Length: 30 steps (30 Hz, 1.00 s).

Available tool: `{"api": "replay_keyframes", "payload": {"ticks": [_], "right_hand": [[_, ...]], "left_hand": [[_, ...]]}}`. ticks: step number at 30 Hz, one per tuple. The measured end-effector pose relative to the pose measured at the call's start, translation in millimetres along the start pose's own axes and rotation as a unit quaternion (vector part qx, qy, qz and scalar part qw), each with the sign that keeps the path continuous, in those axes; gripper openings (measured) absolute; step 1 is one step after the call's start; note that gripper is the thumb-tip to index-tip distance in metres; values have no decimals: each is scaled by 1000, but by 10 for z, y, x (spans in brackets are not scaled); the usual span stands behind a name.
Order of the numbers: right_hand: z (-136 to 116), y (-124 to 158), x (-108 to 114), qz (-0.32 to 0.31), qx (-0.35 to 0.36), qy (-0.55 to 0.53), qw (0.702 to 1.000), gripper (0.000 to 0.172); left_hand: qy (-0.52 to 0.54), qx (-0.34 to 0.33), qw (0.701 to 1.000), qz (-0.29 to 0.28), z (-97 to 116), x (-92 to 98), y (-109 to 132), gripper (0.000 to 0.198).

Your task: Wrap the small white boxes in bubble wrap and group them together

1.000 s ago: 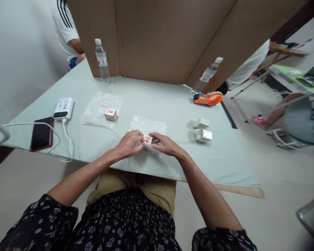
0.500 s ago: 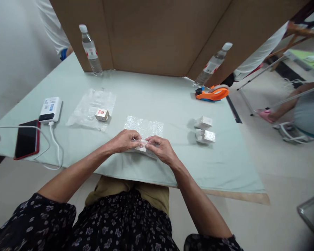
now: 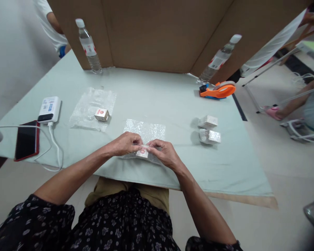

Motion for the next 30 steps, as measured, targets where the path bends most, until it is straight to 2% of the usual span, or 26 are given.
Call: {"api": "replay_keyframes", "payload": {"ticks": [5,10,15,19,24,26,27,30], "right_hand": [[-33,65,-39,41,88,34,995,17],[-47,118,-45,18,128,65,990,11],[-67,171,-71,24,161,80,983,7],[-73,198,-137,36,148,72,986,9],[5,196,-106,46,81,64,994,13],[14,216,-34,79,64,111,989,14],[-5,240,4,116,68,153,979,14],[-170,366,41,225,138,283,922,11]], "left_hand": [[15,-3,999,36,32,-62,112,15],[54,-10,996,71,39,-132,221,19],[77,-7,993,94,6,-191,293,14],[103,9,989,103,-37,-240,307,10],[88,16,991,98,-49,-249,261,12],[70,21,994,87,-36,-229,230,10],[61,23,995,79,-31,-218,215,9],[39,22,997,60,-36,-194,164,7]]}}
Point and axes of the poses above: each hand's wrist, its own y-axis away from the middle knuckle, its own x-axis out of the back of the hand, z = x × y, the point moved 1 cm from there along -y, towards the middle knuckle, and after that the axes turned 4 degrees about -y, right-handed, at the moved point
